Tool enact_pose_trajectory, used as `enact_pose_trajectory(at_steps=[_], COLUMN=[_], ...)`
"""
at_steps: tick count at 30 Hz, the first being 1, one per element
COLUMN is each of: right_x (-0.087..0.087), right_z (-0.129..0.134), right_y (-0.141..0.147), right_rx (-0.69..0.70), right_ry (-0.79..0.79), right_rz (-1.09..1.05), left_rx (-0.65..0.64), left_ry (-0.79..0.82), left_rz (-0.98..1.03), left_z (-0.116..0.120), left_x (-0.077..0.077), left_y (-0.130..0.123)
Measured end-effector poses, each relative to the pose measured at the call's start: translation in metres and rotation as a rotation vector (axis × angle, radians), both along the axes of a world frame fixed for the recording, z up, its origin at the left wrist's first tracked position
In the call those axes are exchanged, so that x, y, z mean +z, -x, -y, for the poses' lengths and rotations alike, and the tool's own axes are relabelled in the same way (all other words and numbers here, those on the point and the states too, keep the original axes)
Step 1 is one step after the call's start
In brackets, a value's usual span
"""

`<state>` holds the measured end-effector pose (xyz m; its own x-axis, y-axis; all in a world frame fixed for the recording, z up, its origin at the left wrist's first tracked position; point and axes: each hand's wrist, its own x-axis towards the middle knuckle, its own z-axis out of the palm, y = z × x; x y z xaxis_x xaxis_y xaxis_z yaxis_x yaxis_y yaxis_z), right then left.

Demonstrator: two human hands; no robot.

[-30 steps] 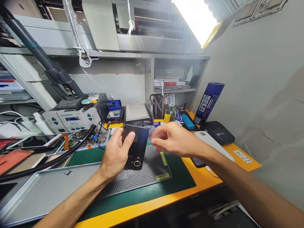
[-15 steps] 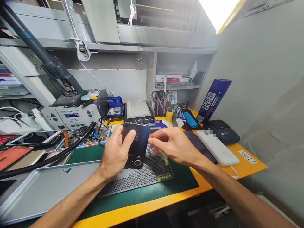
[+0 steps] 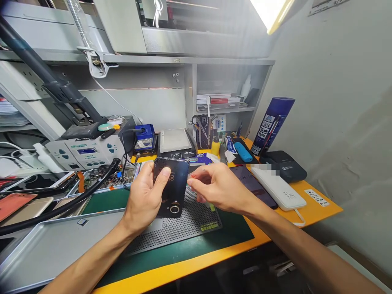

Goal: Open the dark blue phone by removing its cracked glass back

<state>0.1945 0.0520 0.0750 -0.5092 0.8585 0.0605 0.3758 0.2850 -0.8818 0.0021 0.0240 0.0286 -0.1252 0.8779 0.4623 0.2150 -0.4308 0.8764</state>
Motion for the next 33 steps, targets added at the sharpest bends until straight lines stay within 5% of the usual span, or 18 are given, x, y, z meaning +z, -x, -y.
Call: enact_pose_trajectory(at_steps=[8, 33], right_x=[0.015, 0.006], right_z=[-0.009, -0.009], right_y=[-0.005, -0.008], right_rx=[0.105, 0.158], right_ry=[-0.072, -0.084], right_rz=[0.127, 0.120], left_rx=[-0.013, -0.063], left_ry=[-0.018, 0.011], left_rz=[0.000, 0.057], left_z=[0.000, 0.000], left_x=[0.000, -0.001], left_y=[0.001, -0.002])
